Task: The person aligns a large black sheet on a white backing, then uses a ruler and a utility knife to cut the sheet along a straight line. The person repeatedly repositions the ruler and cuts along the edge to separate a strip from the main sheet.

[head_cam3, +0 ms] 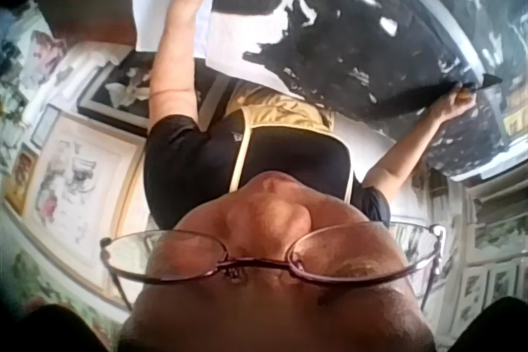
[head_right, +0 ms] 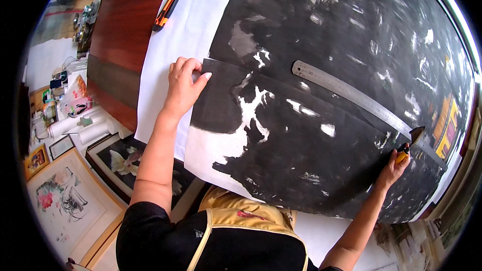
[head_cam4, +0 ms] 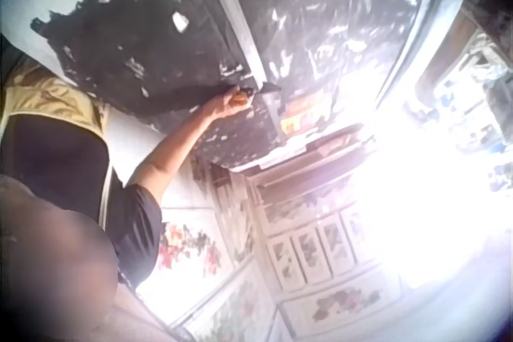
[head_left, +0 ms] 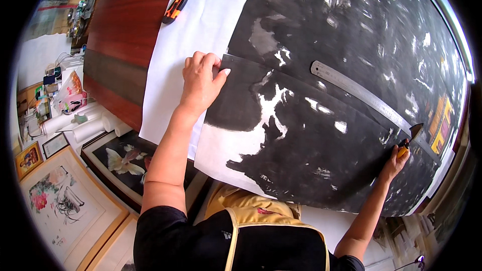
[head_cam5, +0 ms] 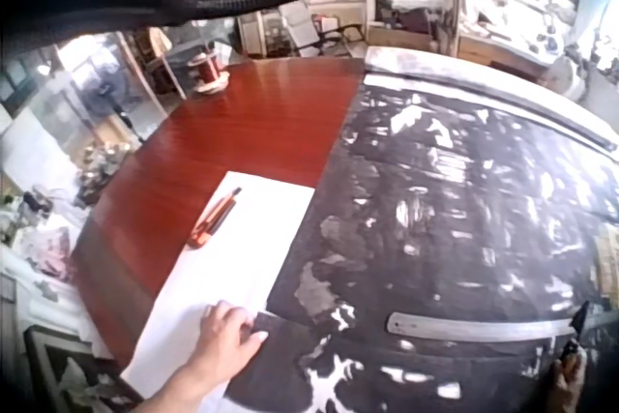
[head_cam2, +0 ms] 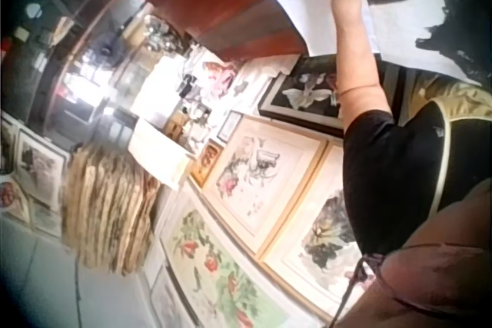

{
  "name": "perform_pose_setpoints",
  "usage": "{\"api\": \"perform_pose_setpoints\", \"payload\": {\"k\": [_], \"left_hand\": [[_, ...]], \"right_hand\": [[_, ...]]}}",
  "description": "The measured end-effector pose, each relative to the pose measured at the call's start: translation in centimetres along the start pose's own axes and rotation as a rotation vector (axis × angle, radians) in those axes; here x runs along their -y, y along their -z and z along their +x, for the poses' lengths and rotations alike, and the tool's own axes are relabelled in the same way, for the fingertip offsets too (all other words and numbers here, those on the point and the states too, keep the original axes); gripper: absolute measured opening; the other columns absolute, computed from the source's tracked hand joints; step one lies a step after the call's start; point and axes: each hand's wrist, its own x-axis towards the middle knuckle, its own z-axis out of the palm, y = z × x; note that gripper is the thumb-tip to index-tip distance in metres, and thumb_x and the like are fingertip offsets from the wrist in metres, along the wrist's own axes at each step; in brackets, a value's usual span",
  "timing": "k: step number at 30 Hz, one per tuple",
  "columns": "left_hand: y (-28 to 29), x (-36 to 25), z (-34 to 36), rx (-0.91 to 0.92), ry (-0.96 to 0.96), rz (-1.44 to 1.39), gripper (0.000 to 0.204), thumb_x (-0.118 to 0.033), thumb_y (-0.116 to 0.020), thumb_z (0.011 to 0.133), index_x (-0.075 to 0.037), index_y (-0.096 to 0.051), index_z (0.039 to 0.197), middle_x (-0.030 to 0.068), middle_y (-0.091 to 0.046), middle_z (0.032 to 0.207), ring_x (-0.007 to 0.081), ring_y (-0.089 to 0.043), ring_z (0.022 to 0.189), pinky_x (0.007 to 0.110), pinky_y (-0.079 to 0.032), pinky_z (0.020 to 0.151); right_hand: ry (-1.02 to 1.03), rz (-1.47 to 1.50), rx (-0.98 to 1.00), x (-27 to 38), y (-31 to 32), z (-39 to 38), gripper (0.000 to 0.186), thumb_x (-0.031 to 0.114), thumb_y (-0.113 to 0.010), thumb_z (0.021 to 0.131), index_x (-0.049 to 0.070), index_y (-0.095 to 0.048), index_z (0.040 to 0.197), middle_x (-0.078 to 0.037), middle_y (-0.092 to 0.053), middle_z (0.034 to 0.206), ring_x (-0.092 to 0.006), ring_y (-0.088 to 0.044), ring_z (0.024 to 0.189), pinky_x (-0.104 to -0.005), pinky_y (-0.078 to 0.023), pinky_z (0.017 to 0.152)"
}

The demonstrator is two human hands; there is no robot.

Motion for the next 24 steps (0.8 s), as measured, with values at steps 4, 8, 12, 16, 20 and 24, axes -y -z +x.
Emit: {"api": "perform_pose_setpoints", "payload": {"k": [4, 8, 12, 16, 20, 24], "left_hand": [[0.1, -0.6, -0.2, -0.007, -0.010, 0.056, 0.024, -0.014, -0.076, 0.084, -0.010, -0.058, 0.100, 0.0076, -0.055, 0.100, 0.0306, -0.052, 0.094, 0.045, -0.042, 0.086], [0.4, -1.7, -0.5, -0.021, -0.015, 0.145, 0.024, -0.011, -0.071, 0.087, -0.011, -0.056, 0.105, 0.0075, -0.056, 0.100, 0.0315, -0.053, 0.096, 0.045, -0.042, 0.085], [0.4, -1.8, -0.3, -0.065, -0.048, 0.133, 0.024, -0.012, -0.072, 0.086, -0.010, -0.056, 0.104, 0.0071, -0.058, 0.099, 0.0300, -0.055, 0.094, 0.044, -0.042, 0.085], [0.4, -2.3, -0.4, -0.116, -0.173, 0.163, 0.023, -0.008, -0.070, 0.085, -0.010, -0.059, 0.106, 0.0064, -0.060, 0.099, 0.0278, -0.057, 0.095, 0.042, -0.042, 0.086], [-0.2, -2.0, -0.8, -0.159, -0.267, 0.189, 0.023, -0.006, -0.070, 0.084, -0.010, -0.061, 0.105, 0.0058, -0.062, 0.101, 0.0258, -0.059, 0.097, 0.040, -0.043, 0.087], [-0.4, -2.0, -1.0, -0.220, -0.230, 0.135, 0.026, -0.004, -0.072, 0.083, -0.010, -0.061, 0.105, 0.0052, -0.063, 0.102, 0.0254, -0.060, 0.097, 0.040, -0.043, 0.088]], "right_hand": [[-0.014, 0.024, 0.030, 0.1, 0.1, 0.0, 0.030, 0.009, -0.061, 0.101, 0.002, -0.051, 0.129, -0.007, -0.057, 0.137, -0.0147, -0.050, 0.108, -0.0270, -0.037, 0.101], [0.021, 0.067, -0.021, 2.0, -0.8, -0.1, 0.013, 0.011, -0.061, 0.102, 0.004, -0.051, 0.106, -0.007, -0.058, 0.133, -0.0142, -0.049, 0.099, -0.0270, -0.039, 0.095], [0.055, 0.035, -0.021, 0.8, -0.4, 0.0, 0.024, 0.010, -0.061, 0.102, 0.002, -0.051, 0.122, -0.007, -0.057, 0.136, -0.0151, -0.050, 0.103, -0.0280, -0.039, 0.098], [0.019, -0.025, 0.023, -0.7, 0.4, 0.3, 0.031, 0.009, -0.062, 0.101, 0.001, -0.050, 0.128, -0.008, -0.057, 0.138, -0.0161, -0.050, 0.105, -0.0288, -0.039, 0.100], [0.037, -0.010, 0.002, -0.8, 0.2, 0.4, 0.025, 0.011, -0.062, 0.101, 0.002, -0.051, 0.122, -0.006, -0.057, 0.126, -0.0146, -0.048, 0.098, -0.0278, -0.039, 0.094], [0.052, 0.010, -0.021, 1.0, -0.3, 0.0, 0.015, 0.012, -0.061, 0.102, 0.003, -0.053, 0.111, -0.002, -0.057, 0.113, -0.0121, -0.044, 0.089, -0.0253, -0.039, 0.086]]}}
